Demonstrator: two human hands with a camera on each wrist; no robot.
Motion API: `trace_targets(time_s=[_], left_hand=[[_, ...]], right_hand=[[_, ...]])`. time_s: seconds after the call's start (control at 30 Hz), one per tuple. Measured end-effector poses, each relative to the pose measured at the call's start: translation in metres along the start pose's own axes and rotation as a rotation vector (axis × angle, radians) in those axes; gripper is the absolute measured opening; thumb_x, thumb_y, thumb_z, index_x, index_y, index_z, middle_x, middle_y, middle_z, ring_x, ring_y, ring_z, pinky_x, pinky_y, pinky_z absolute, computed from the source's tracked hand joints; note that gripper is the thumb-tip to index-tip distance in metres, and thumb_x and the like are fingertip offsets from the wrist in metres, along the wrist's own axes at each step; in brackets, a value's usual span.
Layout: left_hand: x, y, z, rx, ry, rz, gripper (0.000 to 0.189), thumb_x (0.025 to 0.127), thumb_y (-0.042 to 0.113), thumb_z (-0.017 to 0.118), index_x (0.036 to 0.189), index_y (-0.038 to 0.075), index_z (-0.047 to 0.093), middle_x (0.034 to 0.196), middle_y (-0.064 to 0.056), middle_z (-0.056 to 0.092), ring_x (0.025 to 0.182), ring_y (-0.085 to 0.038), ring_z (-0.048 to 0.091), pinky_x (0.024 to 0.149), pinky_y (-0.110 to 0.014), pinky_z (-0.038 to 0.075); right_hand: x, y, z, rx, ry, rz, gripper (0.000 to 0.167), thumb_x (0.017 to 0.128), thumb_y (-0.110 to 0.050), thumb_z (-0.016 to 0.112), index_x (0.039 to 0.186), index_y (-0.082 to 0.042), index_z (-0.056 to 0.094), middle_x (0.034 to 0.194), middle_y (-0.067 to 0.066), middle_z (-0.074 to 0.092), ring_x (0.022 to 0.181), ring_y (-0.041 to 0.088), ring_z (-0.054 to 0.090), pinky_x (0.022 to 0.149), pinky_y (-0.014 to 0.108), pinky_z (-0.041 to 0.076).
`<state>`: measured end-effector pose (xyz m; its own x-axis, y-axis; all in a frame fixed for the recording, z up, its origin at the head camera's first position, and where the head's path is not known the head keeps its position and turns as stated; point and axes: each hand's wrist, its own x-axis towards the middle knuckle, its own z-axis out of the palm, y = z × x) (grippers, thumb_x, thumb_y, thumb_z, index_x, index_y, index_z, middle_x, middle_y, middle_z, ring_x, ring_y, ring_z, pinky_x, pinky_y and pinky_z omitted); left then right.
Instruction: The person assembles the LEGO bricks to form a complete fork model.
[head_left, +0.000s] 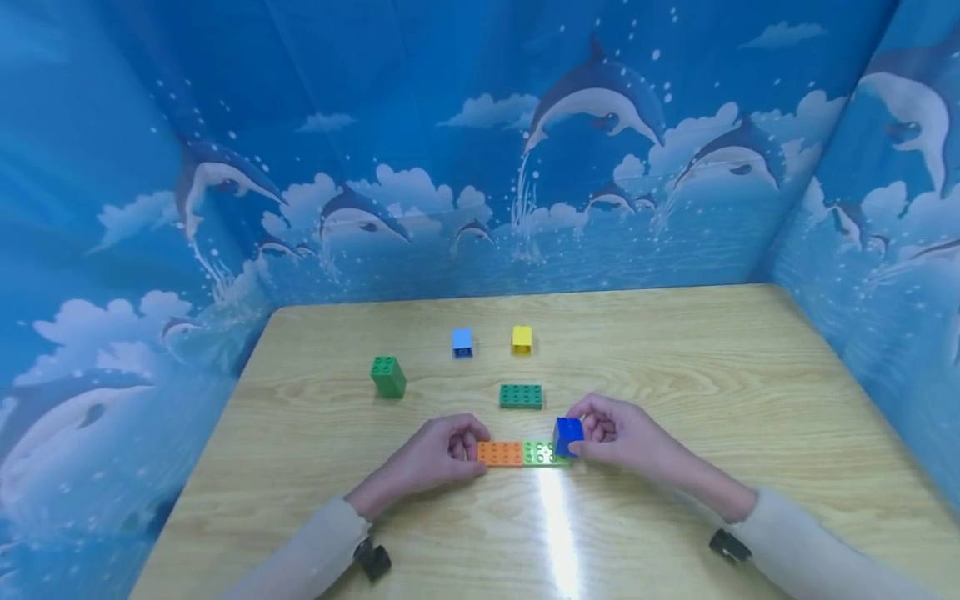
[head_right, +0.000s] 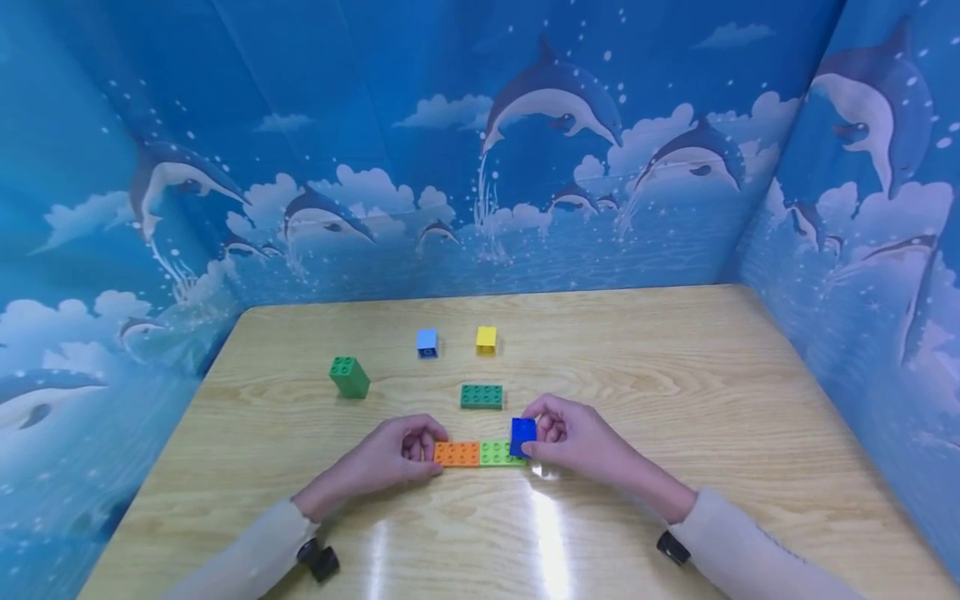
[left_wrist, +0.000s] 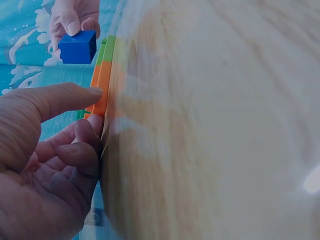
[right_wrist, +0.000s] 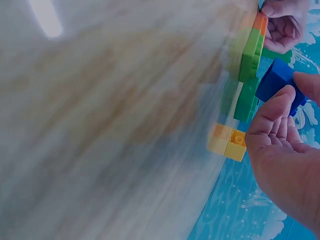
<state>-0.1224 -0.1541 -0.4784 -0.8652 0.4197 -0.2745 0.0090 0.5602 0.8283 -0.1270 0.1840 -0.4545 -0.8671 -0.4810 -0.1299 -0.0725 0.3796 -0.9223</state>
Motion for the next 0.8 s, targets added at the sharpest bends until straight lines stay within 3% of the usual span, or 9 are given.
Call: trace_targets(time_s=[0.8], left_hand=[[-0.001,0.002,0.000,0.028,0.014,-0.017,0.036,0.087,0.011,0.091,0.119,0.015,0.075,0.095,0.001,0.069,0.081,-0.018,0.066,0.069,-0.026,0.055]], right_hand=[[-0.004,-0.002,0.012,-0.108,0.005,-0.072,0.034,0.089,-0.009,0.090,0.118,-0.005,0.073,0.094,0.002,0.068,0.084,0.021,0.066,0.073,0.027,0.060]])
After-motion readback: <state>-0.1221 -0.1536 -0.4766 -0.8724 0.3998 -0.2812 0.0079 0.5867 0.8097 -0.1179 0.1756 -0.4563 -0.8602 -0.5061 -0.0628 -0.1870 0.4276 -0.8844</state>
